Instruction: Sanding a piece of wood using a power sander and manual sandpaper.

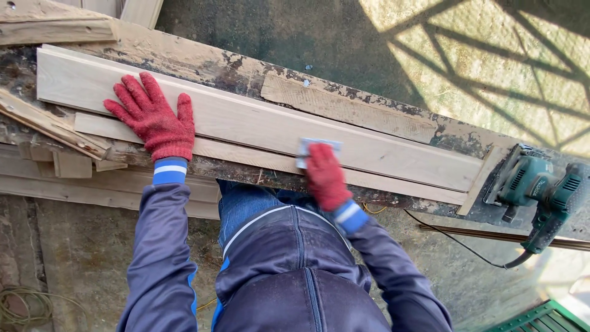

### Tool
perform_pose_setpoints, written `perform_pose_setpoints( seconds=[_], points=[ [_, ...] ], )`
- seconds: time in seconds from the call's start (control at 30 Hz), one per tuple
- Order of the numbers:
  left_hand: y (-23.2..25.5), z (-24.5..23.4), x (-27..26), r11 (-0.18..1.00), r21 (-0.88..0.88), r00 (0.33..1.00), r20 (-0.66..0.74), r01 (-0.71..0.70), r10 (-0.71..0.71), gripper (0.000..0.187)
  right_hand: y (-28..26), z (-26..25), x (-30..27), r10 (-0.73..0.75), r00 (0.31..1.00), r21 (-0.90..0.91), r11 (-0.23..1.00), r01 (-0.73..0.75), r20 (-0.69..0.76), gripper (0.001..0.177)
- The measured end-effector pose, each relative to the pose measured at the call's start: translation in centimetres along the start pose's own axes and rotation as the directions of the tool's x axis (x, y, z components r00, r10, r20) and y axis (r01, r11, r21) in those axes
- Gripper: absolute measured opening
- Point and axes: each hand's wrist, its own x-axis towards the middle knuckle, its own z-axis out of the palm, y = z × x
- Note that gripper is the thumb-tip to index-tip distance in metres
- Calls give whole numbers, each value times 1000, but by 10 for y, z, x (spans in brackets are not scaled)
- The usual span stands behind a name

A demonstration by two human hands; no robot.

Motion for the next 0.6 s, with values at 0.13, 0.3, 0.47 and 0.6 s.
perform_pose_setpoints(
  seconds=[0.13,0.3,0.47,0.6],
  points=[
    [-1,-3,2,999,33,997,74,27,-29,80,-64,-9,68,-114,993,84,990,117,-43,13],
    [3,-10,0,998,26,990,127,57,-60,77,6,-37,15,-98,994,44,994,96,48,8],
    [9,-13,2,997,-44,994,95,61,-56,79,142,-89,-88,281,959,-83,956,-283,-42,23],
    [10,-11,2,998,-24,995,84,54,-51,76,102,-61,-58,230,972,32,972,-231,46,19]
  ],
)
